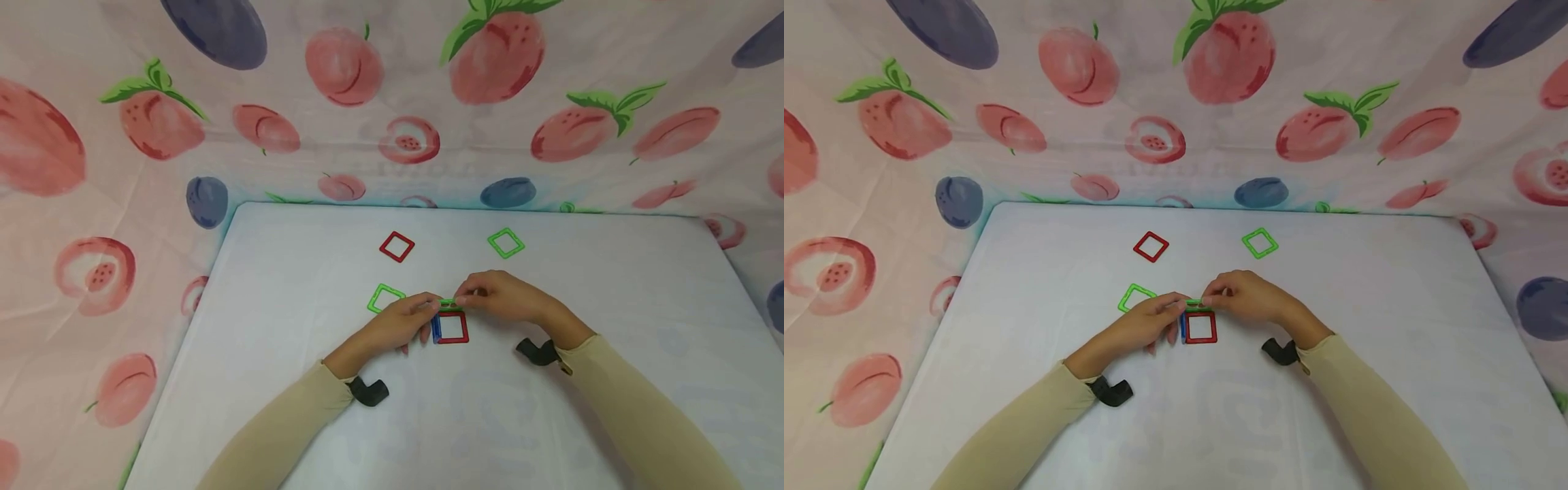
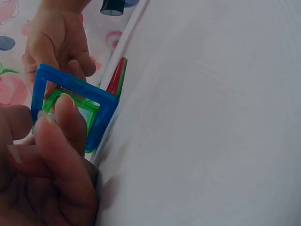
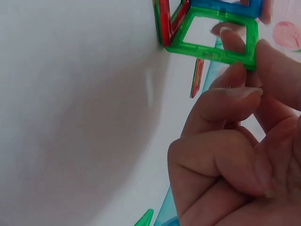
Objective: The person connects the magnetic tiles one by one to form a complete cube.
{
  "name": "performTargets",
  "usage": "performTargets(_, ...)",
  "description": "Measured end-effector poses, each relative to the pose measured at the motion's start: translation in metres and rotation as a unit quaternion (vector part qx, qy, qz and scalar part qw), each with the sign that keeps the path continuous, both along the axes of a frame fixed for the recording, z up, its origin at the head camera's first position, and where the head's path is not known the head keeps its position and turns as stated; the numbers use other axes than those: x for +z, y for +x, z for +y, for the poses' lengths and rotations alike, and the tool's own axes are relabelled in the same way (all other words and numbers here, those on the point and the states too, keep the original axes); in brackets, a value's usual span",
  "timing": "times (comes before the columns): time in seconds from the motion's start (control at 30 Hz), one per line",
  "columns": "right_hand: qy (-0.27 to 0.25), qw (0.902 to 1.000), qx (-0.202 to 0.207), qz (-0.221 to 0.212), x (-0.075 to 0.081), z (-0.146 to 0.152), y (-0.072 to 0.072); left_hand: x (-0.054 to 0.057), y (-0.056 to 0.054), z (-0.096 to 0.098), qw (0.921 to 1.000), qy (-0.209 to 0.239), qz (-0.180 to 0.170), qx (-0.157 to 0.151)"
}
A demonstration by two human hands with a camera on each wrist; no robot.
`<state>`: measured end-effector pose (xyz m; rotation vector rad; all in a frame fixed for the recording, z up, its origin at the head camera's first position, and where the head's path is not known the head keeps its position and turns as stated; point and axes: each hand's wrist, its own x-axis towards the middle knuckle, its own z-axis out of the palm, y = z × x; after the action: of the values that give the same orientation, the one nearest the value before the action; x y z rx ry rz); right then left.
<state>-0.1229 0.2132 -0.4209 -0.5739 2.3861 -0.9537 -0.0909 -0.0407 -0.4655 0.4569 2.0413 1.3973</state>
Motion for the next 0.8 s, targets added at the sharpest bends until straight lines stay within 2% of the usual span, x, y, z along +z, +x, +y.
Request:
performTargets(0.17, 0.008, 0.9999, -0.007, -0.002, 0.002, 0.004, -0.004, 0.002, 0.000, 0.001, 0.9999, -0.005, -0.002, 0.010)
performTargets(0.27, 0.041, 0.9976, -0.034, 0.044, 0.005, 0.013, -0.011, 0.002, 0.001, 0.002, 0.9998, -0.007, -0.012, 0.016)
performTargets(0.37, 0.094, 0.9873, -0.072, 0.106, 0.008, 0.028, -0.021, 0.001, 0.001, 0.003, 0.9996, -0.004, -0.018, 0.023)
performTargets(0.43, 0.130, 0.9795, -0.089, 0.126, 0.010, 0.038, -0.028, 0.001, 0.002, 0.004, 0.9994, 0.000, -0.022, 0.026)
performTargets(0.5, 0.162, 0.9738, -0.097, 0.126, 0.010, 0.048, -0.035, 0.000, 0.002, 0.004, 0.9993, 0.005, -0.027, 0.026)
performTargets(0.67, 0.226, 0.9633, -0.112, 0.093, 0.006, 0.067, -0.048, 0.002, 0.002, 0.004, 0.9992, 0.008, -0.029, 0.026)
performTargets(0.8, 0.249, 0.9611, -0.100, 0.065, 0.001, 0.074, -0.052, 0.002, 0.003, 0.002, 0.9991, 0.007, -0.031, 0.029)
